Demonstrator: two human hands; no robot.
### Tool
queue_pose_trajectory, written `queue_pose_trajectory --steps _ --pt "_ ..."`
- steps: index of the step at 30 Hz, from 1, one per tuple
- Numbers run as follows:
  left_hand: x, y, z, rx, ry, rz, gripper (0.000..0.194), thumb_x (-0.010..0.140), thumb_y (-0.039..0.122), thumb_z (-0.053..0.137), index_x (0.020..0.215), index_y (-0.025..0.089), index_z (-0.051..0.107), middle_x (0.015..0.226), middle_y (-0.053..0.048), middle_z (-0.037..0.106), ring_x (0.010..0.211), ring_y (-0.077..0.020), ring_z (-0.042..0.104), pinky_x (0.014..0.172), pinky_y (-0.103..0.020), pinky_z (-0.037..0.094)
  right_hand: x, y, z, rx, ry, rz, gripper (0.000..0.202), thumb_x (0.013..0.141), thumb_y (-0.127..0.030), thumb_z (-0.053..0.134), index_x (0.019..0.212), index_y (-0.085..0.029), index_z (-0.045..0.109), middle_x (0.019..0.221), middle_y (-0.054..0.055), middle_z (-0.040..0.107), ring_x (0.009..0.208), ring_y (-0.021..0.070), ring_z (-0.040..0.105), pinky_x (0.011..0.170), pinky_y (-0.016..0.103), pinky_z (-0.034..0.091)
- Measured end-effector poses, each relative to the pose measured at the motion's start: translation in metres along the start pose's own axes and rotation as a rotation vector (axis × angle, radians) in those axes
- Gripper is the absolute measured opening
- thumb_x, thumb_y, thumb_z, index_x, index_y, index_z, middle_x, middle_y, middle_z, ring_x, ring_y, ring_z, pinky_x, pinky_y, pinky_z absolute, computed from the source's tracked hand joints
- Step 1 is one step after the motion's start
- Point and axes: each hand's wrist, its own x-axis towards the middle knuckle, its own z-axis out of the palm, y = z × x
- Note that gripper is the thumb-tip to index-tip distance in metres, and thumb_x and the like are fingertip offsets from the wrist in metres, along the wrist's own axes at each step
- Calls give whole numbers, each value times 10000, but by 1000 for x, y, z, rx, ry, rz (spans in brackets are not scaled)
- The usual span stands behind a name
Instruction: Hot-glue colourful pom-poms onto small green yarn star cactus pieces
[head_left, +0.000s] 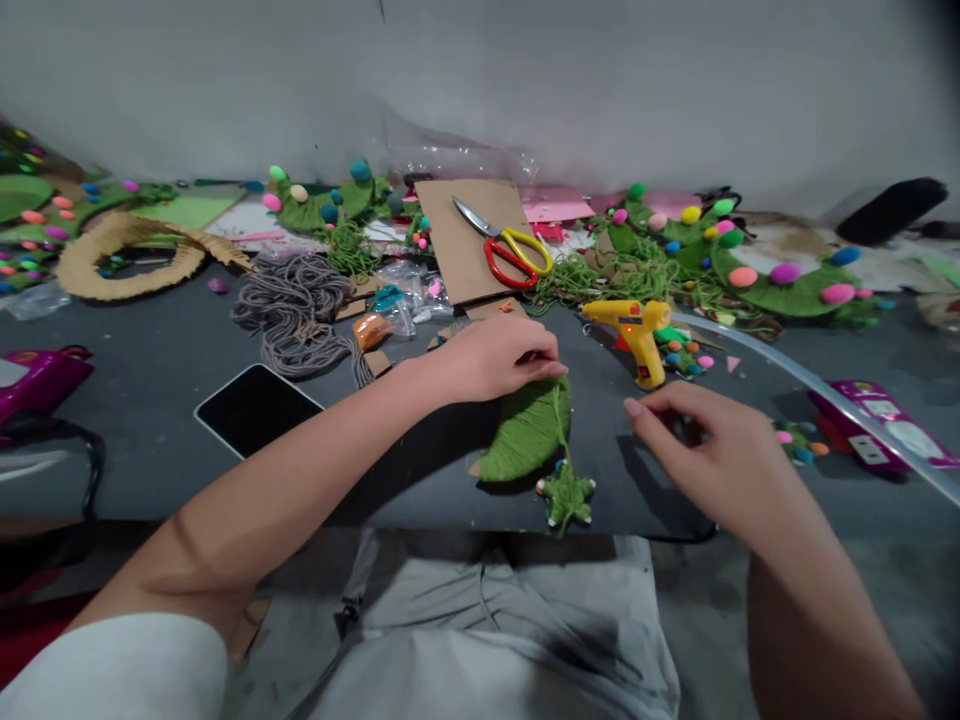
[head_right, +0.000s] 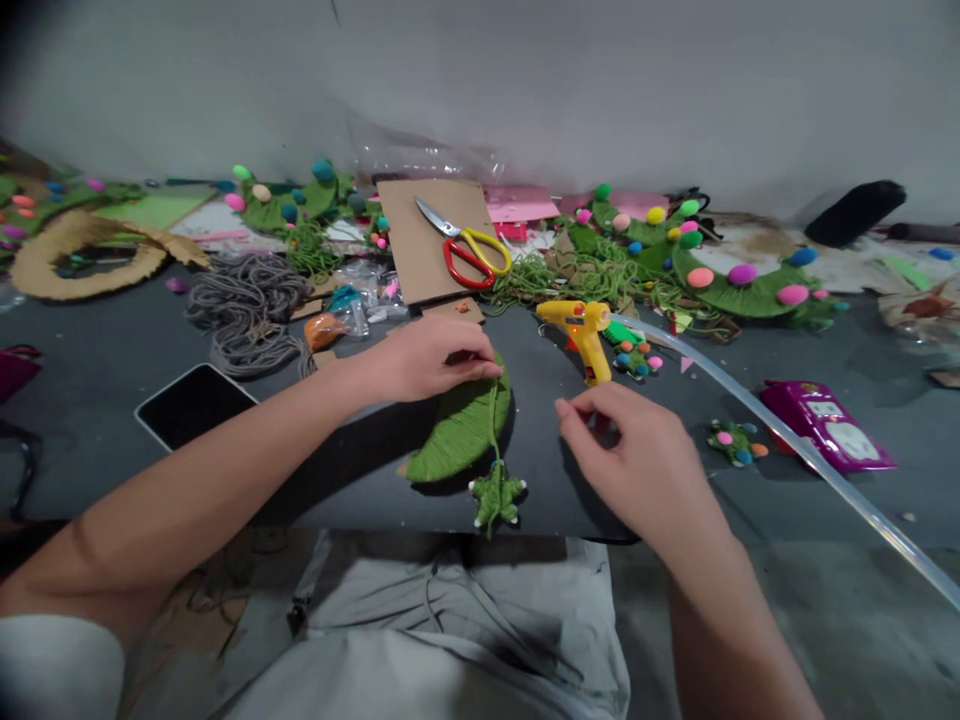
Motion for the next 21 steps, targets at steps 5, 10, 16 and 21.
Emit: queue_pose_trajectory --steps 5,10,16,21 --pt "-1 1 -1 -25 -8 -10 243 993 343 614 851 162 692 777 -28 663 706 -141 560 660 -266 350 20 22 -11 -257 125 254 426 907 -618 601 921 -209 716 836 83 719 709 218 591 639 345 367" --pt "-2 2 -2 -46 3 -2 226 988 314 617 859 147 697 780 -32 667 694 -134 557 658 -260 356 59 23 -3 -288 -3 171 696 894 -759 517 1111 -136 742 1102 197 739 959 315 644 754 389 402" --pt "-7 3 -7 -102 -14 -16 249 984 338 622 861 140 710 767 -33 665 679 -126 547 665 -256 365 79 25 10 -141 -5 157 502 825 -657 659 937 -173 729 861 118 698 820 280 628 709 380 411" --pt "-9 4 -13 -136 -31 -28 234 971 335 639 868 144 724 762 -26 659 676 -121 532 666 -257 366 65 33 6 379 -152 156 364 871 -480 643 1097 -200 696 929 74 730 640 170 602 580 325 466"
